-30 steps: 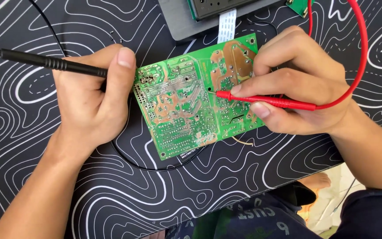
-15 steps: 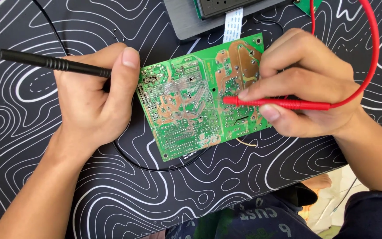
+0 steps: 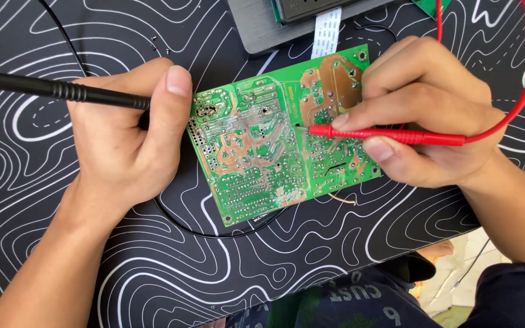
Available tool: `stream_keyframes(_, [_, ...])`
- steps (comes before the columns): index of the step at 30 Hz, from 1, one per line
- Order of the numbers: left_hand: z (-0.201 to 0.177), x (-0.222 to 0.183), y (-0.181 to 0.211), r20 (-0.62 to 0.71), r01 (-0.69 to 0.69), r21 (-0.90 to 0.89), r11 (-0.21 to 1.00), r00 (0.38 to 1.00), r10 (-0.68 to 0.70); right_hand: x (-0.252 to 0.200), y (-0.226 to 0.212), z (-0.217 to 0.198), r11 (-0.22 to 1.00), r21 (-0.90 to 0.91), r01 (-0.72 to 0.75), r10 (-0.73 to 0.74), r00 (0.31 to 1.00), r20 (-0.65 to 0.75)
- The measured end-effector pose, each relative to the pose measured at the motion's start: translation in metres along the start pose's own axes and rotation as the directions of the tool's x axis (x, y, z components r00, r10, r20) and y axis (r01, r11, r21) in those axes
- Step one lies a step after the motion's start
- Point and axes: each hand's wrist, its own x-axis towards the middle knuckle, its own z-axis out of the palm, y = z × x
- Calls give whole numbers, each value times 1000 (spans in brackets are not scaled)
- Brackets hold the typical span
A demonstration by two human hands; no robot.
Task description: Testing a circuit board using multimeter probes to check various contact points.
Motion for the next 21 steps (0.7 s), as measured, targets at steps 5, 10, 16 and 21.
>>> stream_keyframes(5, [0,0,0,0,7,1,1000,1000,-7,1,-4,-2,1000,-9,-16,16,1000,22])
stream_keyframes(10, [0,0,0,-1,2,17,1000,1000,-2,-3,-10,1,994,-54,-95,94,995,-21])
stream_keyframes(16, [-1,0,1,2,1,-18,1000,1000,-1,2,-10,-2,997,28,-72,71,997,21])
stream_keyframes(21, [-1,-1,5,3,58,-64,996,998,-58,-2,-12,1,994,-17,-105,104,994,-27])
